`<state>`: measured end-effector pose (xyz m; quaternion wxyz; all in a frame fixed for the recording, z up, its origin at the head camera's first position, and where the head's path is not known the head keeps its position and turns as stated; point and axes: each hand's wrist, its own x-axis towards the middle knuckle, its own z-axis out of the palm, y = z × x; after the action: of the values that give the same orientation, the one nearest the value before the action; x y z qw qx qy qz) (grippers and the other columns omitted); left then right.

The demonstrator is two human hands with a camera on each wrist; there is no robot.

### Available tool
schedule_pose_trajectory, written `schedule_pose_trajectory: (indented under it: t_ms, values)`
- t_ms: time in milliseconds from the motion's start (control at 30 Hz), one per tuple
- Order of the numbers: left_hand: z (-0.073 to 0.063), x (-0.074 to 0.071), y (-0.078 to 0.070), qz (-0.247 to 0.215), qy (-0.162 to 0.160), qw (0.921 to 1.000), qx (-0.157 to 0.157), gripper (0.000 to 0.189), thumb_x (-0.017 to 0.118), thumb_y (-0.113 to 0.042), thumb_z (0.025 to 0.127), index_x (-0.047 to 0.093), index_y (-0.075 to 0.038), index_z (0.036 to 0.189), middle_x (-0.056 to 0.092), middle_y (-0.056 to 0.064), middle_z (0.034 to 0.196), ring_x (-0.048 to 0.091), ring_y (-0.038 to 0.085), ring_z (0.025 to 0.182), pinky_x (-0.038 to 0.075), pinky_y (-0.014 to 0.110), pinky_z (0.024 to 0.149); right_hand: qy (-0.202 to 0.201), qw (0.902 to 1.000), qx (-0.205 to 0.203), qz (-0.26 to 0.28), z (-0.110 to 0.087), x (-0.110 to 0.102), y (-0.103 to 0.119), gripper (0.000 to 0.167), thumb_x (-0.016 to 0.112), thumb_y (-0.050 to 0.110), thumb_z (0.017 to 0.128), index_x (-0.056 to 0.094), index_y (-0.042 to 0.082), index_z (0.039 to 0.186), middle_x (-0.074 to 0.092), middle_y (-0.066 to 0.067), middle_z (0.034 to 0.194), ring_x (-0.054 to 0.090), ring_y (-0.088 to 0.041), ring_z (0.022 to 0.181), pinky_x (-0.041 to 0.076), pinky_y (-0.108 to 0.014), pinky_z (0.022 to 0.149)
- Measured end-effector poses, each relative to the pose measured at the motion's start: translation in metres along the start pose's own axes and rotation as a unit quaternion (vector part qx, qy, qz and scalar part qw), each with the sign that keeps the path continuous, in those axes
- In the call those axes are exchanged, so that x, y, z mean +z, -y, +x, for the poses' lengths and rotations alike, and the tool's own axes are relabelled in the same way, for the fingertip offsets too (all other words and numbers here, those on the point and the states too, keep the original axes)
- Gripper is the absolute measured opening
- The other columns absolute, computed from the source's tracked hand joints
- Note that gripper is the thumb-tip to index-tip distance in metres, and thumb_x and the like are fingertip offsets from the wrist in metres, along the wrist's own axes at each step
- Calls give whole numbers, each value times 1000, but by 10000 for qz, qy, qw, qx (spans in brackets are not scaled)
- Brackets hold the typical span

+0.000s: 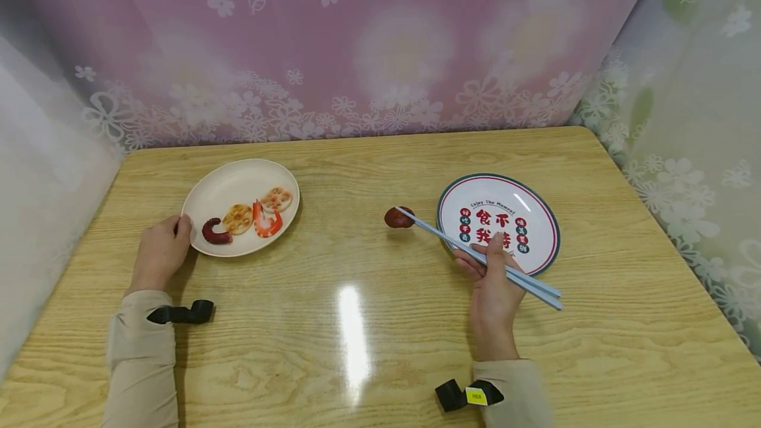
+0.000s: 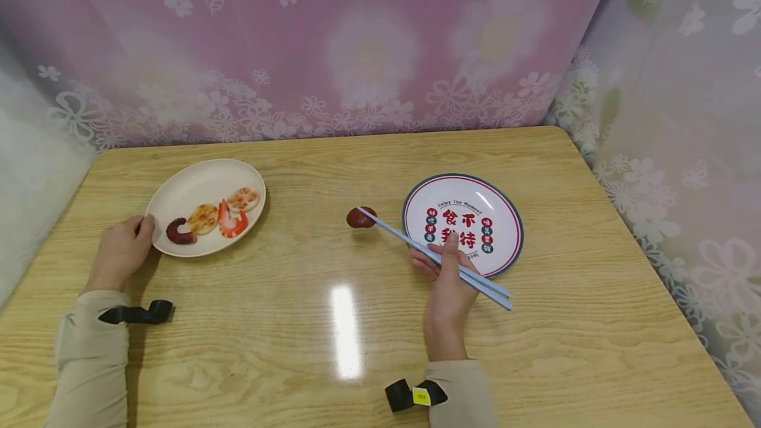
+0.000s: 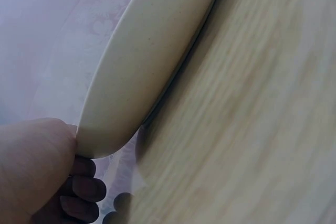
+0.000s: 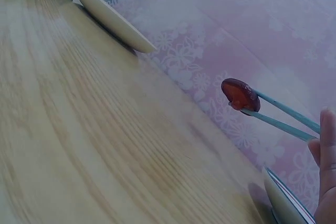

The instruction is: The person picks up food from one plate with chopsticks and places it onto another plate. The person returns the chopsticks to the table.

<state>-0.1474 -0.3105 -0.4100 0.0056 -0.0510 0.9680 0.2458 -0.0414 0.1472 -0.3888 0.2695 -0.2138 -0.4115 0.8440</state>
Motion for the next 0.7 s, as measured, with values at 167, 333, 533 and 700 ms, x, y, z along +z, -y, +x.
schedule_pose_trajectory:
  t_ms: [167, 333, 533, 700]
  values:
    - [-1, 0, -1, -10, -10, 10000, 28, 44, 25, -28, 104, 53, 3, 89, 52, 25, 88, 47, 36, 79, 37, 38, 63, 102, 9998, 21, -167, -3, 6, -9, 37, 53, 22, 99, 65, -7, 80, 69, -16, 73, 70, -22, 62, 55, -29, 59]
    - [-1, -1, -1, -21, 10, 10000, 18, 44, 25, -28, 104, 51, 3, 87, 51, 25, 86, 46, 36, 79, 37, 39, 63, 237, 9996, 158, -70, -10, 16, -18, 37, 54, 22, 99, 64, -8, 80, 68, -15, 73, 70, -22, 61, 55, -28, 58]
    - [-1, -1, -1, 9, 27, 10000, -22, 44, 25, -27, 104, 52, 5, 91, 51, 27, 90, 46, 37, 80, 38, 42, 65, 533, 9979, 284, -246, -20, 28, -37, 38, 56, 25, 98, 63, -7, 80, 65, -13, 75, 70, -21, 62, 55, -27, 59]
    - [-1, -1, -2, 10, 112, 9999, -87, 47, 24, -29, 104, 54, 7, 99, 52, 28, 93, 46, 37, 82, 39, 43, 67, 680, 9959, 493, -346, -30, 42, -48, 36, 53, 20, 100, 62, -10, 83, 64, -18, 81, 70, -22, 62, 55, -29, 59]
